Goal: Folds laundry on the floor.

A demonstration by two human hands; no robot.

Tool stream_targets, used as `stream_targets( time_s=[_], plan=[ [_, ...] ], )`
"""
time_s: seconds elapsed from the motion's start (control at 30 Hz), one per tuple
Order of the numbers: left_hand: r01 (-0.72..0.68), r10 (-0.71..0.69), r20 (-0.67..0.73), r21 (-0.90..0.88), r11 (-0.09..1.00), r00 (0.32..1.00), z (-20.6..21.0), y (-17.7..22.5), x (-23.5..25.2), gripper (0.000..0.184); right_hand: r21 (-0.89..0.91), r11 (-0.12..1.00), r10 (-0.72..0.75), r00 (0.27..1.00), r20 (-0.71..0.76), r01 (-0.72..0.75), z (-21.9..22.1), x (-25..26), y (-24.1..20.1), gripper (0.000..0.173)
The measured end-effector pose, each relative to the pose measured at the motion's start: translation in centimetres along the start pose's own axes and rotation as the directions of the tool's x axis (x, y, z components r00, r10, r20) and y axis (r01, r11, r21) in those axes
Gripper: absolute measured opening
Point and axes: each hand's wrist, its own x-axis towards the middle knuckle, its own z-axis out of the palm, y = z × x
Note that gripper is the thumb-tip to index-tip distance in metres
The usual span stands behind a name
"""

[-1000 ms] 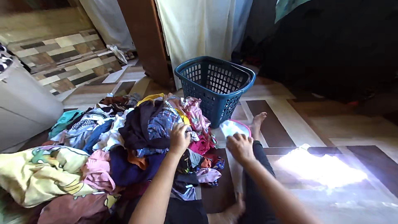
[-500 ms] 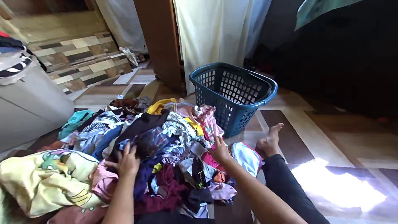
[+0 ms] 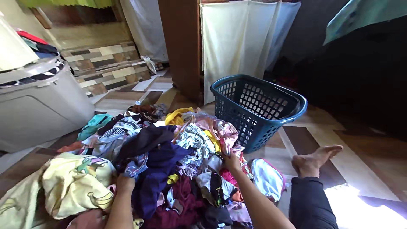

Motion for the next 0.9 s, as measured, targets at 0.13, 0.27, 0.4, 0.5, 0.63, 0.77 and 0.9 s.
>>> stream_targets(
  time_s=[0.13,0.27,0.4,0.5,0.63,0.77,0.9],
  plan=[
    [0.065,-0.065,-0.002,-0.07,0.995,0.998,-1.1,1.6,-1.2,0.05,0.027,0.986,-0.156,0.969,-0.19,0.164,-1.7,-2.7,-3.0,0.054],
    [-0.008,-0.074,-0.124,-0.555,0.832,0.99,-0.2,3.6,-4.0,0.058,-0.084,0.927,-0.37,0.929,-0.024,0.367,-0.8,-3.6,-8.1,0.057],
    [-0.154,0.123,-0.093,-0.61,0.777,0.988,1.7,7.9,-11.2,0.062,-0.156,0.966,-0.195,0.976,0.098,0.208,1.7,-2.8,-9.7,0.067],
    [-0.458,0.459,-0.066,-0.271,0.846,0.886,6.7,12.2,-18.0,0.059,-0.168,0.97,-0.157,0.981,0.111,0.175,1.8,-3.3,-10.2,0.052],
    [-0.671,0.7,0.422,-0.245,0.7,0.576,13.5,15.6,-25.3,0.046,0.057,0.948,-0.314,0.949,0.003,0.314,-1.2,-5.2,-10.6,0.045],
    [-0.688,0.502,0.724,-0.053,0.724,0.472,19.5,14.7,-23.8,0.066,0.426,0.792,-0.366,0.898,-0.243,0.438,-6.3,-7.2,-8.0,0.045],
    [-0.684,0.548,0.646,-0.055,0.727,0.531,20.8,15.3,-20.1,0.079,0.526,0.737,-0.269,0.898,-0.349,0.425,-12.5,-10.2,-4.9,0.042]
  ],
)
